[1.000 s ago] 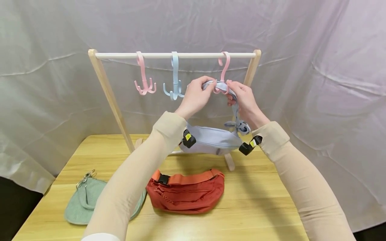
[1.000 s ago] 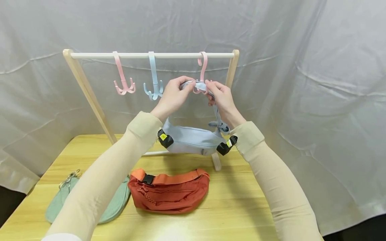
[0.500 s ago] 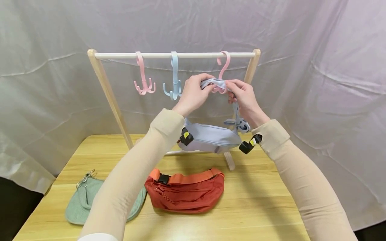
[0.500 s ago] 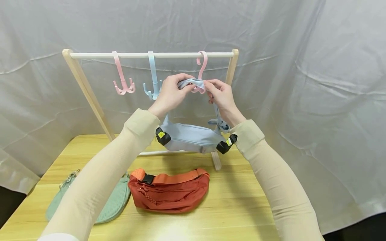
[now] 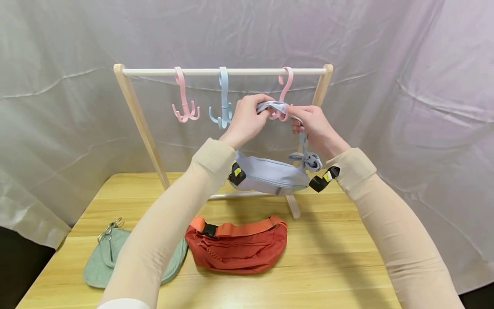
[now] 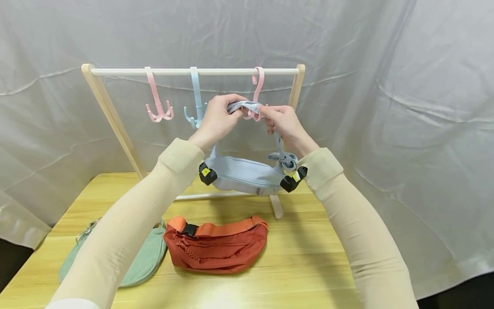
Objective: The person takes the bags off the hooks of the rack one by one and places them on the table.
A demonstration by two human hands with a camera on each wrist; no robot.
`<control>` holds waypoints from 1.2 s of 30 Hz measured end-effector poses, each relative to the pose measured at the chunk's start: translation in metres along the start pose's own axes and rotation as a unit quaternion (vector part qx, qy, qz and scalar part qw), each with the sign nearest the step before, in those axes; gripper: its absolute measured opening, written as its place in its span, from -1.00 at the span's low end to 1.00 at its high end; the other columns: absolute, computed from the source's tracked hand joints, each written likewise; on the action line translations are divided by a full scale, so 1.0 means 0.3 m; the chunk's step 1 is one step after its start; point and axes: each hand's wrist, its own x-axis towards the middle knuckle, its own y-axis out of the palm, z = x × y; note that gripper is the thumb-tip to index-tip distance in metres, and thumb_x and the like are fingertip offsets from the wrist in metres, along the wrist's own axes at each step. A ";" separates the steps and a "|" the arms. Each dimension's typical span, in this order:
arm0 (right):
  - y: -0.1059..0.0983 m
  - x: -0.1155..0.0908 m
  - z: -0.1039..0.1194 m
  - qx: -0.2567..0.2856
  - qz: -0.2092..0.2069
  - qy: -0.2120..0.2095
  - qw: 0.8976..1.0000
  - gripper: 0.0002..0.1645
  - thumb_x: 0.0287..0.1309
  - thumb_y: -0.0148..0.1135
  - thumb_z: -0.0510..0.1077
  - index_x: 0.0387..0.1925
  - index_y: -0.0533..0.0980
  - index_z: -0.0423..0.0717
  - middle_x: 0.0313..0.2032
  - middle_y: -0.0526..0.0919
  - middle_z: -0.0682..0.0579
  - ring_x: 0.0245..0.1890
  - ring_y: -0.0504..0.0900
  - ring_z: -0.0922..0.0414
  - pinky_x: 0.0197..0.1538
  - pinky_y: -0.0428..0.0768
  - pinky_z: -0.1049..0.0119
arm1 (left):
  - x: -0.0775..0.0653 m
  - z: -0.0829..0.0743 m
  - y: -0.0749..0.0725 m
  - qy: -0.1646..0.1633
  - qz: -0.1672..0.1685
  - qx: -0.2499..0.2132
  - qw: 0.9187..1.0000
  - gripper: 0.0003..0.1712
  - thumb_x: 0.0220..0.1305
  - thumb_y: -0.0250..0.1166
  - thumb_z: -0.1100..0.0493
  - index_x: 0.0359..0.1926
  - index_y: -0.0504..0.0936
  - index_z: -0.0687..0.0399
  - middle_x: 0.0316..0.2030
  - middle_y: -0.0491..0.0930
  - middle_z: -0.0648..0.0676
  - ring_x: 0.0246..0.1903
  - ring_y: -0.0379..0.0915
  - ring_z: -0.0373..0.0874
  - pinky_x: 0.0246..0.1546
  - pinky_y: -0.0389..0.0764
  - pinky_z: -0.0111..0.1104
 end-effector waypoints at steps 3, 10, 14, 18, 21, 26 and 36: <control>-0.010 0.009 0.020 0.011 0.013 0.047 0.999 -0.61 0.41 0.15 -0.13 -0.56 0.69 0.00 -0.70 0.31 0.16 -0.65 0.19 0.26 -0.45 0.23 0.40 | 0.001 0.000 -0.002 0.001 0.002 0.006 1.000 -0.78 0.39 0.26 0.27 -0.01 0.73 0.10 -0.11 0.74 0.06 -0.25 0.49 -0.19 -0.21 0.45 -0.46; -0.020 0.033 0.042 -0.019 0.041 0.079 0.996 -0.58 0.44 0.10 -0.13 -0.56 0.66 0.01 -0.69 0.39 0.16 -0.65 0.23 0.26 -0.42 0.25 0.39 | 0.003 -0.005 -0.011 0.001 0.005 0.024 1.000 -0.77 0.37 0.26 0.27 0.00 0.73 0.08 -0.11 0.74 0.05 -0.25 0.48 -0.18 -0.21 0.42 -0.45; -0.023 0.038 0.049 -0.035 0.050 0.071 0.996 -0.57 0.44 0.09 -0.14 -0.57 0.67 0.01 -0.71 0.43 0.17 -0.66 0.26 0.27 -0.41 0.28 0.38 | 0.007 -0.007 -0.018 0.006 0.001 0.038 0.999 -0.75 0.36 0.27 0.28 0.01 0.73 0.08 -0.11 0.74 0.06 -0.24 0.48 -0.15 -0.17 0.43 -0.40; -0.023 0.037 0.054 -0.037 0.056 0.065 0.996 -0.57 0.44 0.10 -0.16 -0.58 0.66 0.00 -0.71 0.42 0.17 -0.67 0.24 0.27 -0.41 0.29 0.39 | 0.008 -0.006 -0.021 0.004 0.002 0.047 0.999 -0.73 0.36 0.25 0.27 0.04 0.72 0.08 -0.11 0.73 0.07 -0.24 0.47 -0.12 -0.16 0.44 -0.37; -0.023 0.035 0.058 -0.050 0.059 0.053 0.996 -0.59 0.42 0.14 -0.16 -0.58 0.67 -0.01 -0.70 0.47 0.17 -0.68 0.25 0.28 -0.43 0.32 0.41 | 0.008 -0.004 -0.022 0.005 0.001 0.051 0.999 -0.73 0.36 0.25 0.27 0.04 0.71 0.08 -0.13 0.73 0.07 -0.25 0.47 -0.11 -0.17 0.43 -0.37; -0.026 0.033 0.062 -0.083 0.056 0.025 0.995 -0.65 0.40 0.17 -0.15 -0.53 0.66 -0.05 -0.67 0.59 0.18 -0.67 0.28 0.27 -0.45 0.33 0.41 | 0.013 -0.007 -0.024 0.012 -0.001 0.049 0.999 -0.73 0.35 0.24 0.29 0.03 0.71 0.07 -0.19 0.72 0.06 -0.29 0.45 -0.14 -0.22 0.41 -0.43; -0.012 0.020 0.044 -0.213 0.009 -0.103 0.972 -0.78 0.31 0.25 -0.16 -0.34 0.64 -0.26 -0.74 0.52 0.25 -0.72 0.28 0.33 -0.58 0.22 0.45 | 0.011 -0.006 -0.025 0.015 -0.010 0.069 0.997 -0.78 0.34 0.25 0.29 -0.04 0.72 0.05 -0.24 0.72 0.04 -0.30 0.47 -0.14 -0.19 0.43 -0.40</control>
